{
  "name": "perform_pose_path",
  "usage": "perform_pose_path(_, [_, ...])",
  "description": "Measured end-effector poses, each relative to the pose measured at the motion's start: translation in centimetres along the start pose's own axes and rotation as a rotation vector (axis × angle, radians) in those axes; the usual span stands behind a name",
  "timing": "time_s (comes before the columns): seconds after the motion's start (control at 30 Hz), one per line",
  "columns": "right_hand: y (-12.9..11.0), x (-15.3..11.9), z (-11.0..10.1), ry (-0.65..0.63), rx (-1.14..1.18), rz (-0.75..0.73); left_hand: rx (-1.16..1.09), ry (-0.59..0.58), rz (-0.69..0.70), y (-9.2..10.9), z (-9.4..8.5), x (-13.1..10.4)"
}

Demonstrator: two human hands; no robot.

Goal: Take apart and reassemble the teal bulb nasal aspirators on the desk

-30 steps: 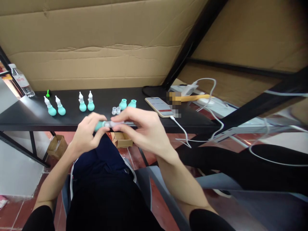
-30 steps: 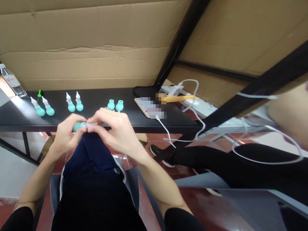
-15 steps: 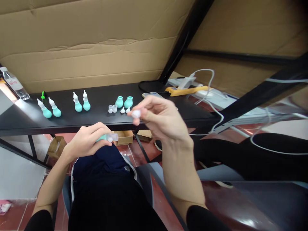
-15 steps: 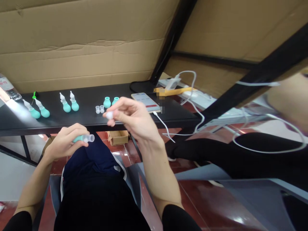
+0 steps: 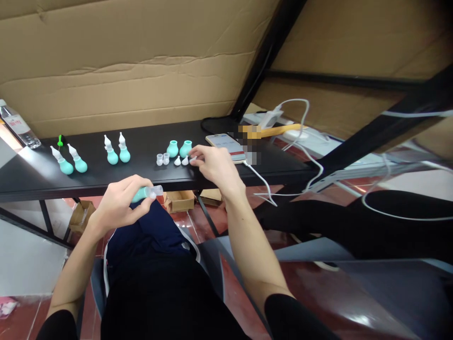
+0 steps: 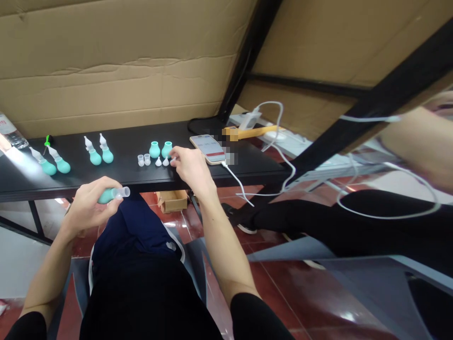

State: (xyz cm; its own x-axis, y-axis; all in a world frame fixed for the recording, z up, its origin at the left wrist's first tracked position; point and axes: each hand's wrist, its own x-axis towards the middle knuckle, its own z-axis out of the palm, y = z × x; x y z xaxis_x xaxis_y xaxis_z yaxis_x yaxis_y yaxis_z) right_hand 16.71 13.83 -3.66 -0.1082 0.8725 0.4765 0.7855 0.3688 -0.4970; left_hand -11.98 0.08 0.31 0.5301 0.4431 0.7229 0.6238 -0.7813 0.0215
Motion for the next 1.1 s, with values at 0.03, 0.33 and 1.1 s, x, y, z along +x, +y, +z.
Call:
perform_pose_path(0.03, [-0.1,0.0,0.0,0.0,0.025,-0.006,0.008,0.002,-0.003,0.0,0.0,0.0])
perform_pose_path(0.33, [-0.5,-0.3,-0.9,-0.022,0.066,0.005,0.069,0.066,-0.051,-0.1,0.3,0.1])
perform_pose_path(1.1, [0.1,-0.2,-0.2,0.003,-0.06,-0.029,0.108,0.018,-0.052,-0.3,0.4,-0.1])
